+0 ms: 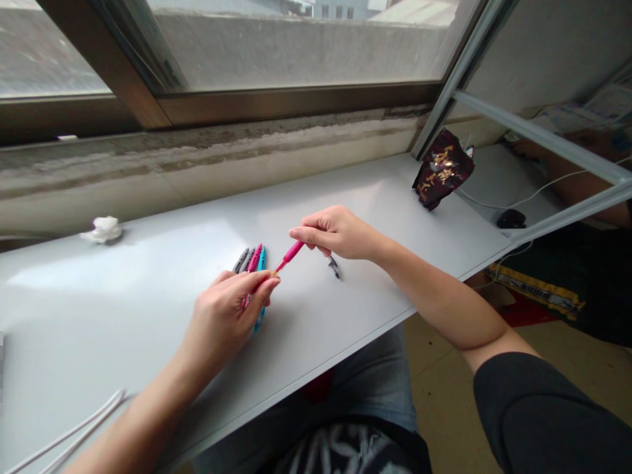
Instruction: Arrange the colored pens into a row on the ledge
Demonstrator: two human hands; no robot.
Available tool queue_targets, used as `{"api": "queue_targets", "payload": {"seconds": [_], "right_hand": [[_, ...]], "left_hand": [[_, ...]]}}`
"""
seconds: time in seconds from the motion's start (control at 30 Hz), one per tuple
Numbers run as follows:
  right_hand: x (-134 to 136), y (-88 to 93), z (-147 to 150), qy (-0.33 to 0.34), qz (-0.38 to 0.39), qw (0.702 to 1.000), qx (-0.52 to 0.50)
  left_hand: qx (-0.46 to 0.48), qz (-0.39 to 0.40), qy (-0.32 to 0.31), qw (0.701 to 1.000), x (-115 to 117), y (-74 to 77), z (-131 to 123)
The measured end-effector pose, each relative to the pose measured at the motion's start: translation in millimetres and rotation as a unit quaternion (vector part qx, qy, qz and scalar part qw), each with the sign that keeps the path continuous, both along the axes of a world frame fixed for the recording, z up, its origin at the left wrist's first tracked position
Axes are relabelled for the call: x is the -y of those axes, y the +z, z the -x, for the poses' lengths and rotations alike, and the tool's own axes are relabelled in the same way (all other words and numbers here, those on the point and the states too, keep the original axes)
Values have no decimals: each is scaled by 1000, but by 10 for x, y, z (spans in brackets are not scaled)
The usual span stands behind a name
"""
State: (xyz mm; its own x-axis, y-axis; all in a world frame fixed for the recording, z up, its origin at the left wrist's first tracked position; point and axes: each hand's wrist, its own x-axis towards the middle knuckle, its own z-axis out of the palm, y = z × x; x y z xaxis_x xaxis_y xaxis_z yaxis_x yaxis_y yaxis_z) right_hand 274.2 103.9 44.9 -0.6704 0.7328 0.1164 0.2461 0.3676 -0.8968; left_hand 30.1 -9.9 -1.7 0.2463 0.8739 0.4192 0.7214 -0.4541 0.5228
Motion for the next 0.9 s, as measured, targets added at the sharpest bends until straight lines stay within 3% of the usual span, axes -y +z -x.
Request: {"api": "queue_targets", "payload": {"seconds": [0.1,0.23,0.37,0.5,0.73,0.9], "right_hand": [[11,-51,48,-16,35,999,3],[4,-115,101,-66,81,994,-36],[-3,-132,120,-105,104,986,-81],[5,-117,127,-85,135,983,-91],[72,-113,172,-8,183,981,-62],[84,-110,168,5,189,981,-46]], "left_hand": [[-48,-44,18,998,20,-11,-12],[-58,-30,36,997,45,11,-77],[-16,-24,-64,998,55,50,-136],[-23,-43,-163,985,43,75,-138],[-38,-73,-232,969,74,51,-127],[-21,-63,-258,964,96,55,-164]]}}
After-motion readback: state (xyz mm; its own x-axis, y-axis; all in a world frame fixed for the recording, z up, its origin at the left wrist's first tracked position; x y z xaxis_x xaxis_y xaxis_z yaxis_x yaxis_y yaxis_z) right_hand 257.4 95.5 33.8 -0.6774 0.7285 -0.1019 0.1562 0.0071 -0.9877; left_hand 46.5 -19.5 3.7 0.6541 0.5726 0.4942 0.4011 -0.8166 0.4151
